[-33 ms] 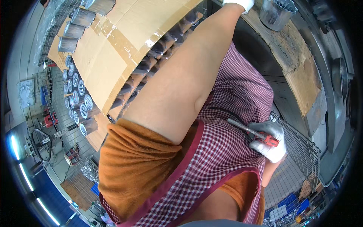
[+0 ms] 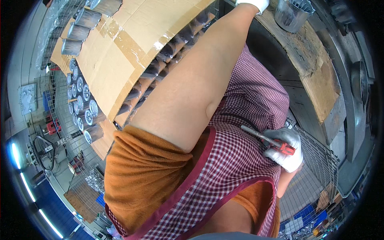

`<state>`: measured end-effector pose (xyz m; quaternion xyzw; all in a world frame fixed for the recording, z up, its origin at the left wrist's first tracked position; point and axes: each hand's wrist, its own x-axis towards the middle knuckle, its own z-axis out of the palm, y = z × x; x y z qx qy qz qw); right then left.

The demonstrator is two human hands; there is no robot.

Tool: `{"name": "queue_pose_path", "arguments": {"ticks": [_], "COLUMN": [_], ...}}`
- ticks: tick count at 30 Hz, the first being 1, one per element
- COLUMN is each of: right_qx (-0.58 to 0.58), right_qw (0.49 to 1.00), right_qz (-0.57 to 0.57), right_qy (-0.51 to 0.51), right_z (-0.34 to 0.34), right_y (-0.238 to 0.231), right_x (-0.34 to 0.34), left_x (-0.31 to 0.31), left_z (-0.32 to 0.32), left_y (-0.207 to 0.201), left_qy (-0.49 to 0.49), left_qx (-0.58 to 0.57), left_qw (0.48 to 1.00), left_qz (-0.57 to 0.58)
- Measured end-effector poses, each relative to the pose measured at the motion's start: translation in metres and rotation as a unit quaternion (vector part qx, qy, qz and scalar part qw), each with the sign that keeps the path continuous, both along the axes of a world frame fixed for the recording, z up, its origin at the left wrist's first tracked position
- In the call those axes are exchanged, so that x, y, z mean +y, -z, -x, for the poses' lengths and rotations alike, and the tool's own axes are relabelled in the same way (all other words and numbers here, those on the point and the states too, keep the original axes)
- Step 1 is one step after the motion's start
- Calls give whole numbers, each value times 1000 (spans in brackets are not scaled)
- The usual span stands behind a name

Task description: Inspecting and cleaning metal motor components at a factory workbench using a manual scraper tool.

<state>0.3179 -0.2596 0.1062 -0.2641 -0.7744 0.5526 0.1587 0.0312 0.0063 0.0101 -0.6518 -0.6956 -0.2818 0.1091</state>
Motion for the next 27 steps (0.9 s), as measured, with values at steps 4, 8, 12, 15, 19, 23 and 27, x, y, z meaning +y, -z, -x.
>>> {"name": "queue_pose_path", "arguments": {"ticks": [4, 8, 12, 15, 19, 23, 27], "right_qx": [-52, -163, -149, -144, -147, -136, -109], "right_qw": [992, 981, 975, 981, 982, 980, 985], "right_qz": [-51, 33, 131, 100, 68, 91, 87], "right_qy": [101, 96, 98, 78, 95, 115, 102], "right_z": [-2, -8, 0, 8, 4, 3, 6], "right_y": [-9, 11, 16, 16, 18, 17, 14], "right_x": [-16, -20, -25, -23, -20, -21, -21], "left_x": [3, -2, -9, -14, -12, -11, -11], "left_z": [6, -16, -25, -9, -9, -11, -7], "left_y": [-5, 16, 15, 15, 7, 6, 12], "left_qy": [-6, -30, -7, -33, -21, -12, -19], "left_qx": [-111, -31, -42, -34, -41, -47, -47], "left_qw": [985, 997, 998, 999, 999, 998, 998], "left_qz": [135, 57, 37, 17, 29, 34, 24]}}
